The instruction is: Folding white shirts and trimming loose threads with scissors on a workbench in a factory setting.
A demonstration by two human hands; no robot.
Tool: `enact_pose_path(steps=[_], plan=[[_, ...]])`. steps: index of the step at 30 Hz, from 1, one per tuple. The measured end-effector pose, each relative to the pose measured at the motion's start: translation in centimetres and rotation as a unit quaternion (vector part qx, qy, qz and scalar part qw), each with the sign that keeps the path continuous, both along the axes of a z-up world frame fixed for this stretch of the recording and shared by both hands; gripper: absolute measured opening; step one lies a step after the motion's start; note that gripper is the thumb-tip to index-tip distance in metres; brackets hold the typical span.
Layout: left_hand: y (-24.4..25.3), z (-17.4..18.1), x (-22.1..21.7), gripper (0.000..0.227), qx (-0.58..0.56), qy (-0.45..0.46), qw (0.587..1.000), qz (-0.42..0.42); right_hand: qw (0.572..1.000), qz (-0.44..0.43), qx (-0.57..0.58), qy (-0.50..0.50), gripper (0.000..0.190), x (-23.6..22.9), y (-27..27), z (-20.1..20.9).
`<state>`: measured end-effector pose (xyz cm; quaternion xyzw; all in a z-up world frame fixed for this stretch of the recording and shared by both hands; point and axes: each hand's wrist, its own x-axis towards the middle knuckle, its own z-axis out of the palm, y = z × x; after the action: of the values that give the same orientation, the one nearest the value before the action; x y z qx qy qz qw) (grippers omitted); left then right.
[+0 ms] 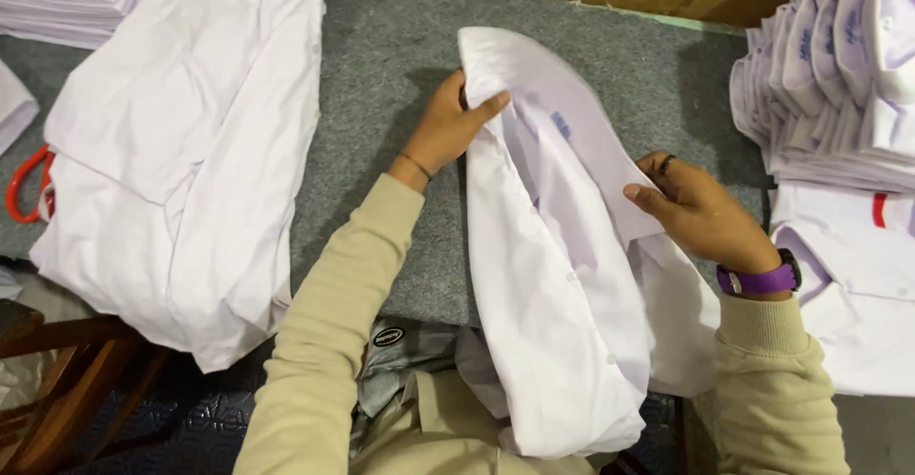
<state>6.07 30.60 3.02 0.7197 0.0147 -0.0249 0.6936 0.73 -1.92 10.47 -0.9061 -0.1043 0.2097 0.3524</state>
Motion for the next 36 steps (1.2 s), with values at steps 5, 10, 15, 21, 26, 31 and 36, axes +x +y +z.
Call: enact_pose_path(steps=[5, 10, 15, 21, 26, 31, 36], plan=[[0.8, -1.6, -2.8, 0.026, -0.218, -0.005, 0.976, 0.026, 0.969, -0.07, 0.225, 0.069, 0.009, -3.2, -2.5, -0.6], [6.3, 6.2, -15.0, 0.049, 0.176, 0.201, 0.96, -0.087, 0.975, -0.099, 0.042, 0.196, 0.054, -12.6, -5.2, -1.8], [10.1, 2.0, -25.6, 0.056, 0.376, 0.298, 0.706, -0.52, 0.771, 0.164, 0.359, 0.5, 0.03, -19.6, -0.8, -4.3], [10.8, 5.0, -27.2, 0.058, 0.392, 0.36, 0.712, -0.459, 0.882, 0.12, 0.303, 0.339, 0.037, -20.5, -2.1, -5.0], [17.0, 5.9, -27.1, 0.044, 0.264, 0.334, 0.887, -0.178, 0.982, 0.046, 0.164, 0.079, 0.035, -16.0, -4.4, -2.1], [11.1, 10.6, -20.3, 0.041, 0.261, 0.237, 0.926, 0.134, 0.986, -0.022, 0.152, -0.064, 0.024, -5.8, 0.6, 0.0], [12.7, 3.9, -12.1, 0.035, 0.559, 0.108, 0.822, 0.021, 0.924, -0.135, 0.358, 0.0, 0.031, 3.5, 2.3, -6.8]])
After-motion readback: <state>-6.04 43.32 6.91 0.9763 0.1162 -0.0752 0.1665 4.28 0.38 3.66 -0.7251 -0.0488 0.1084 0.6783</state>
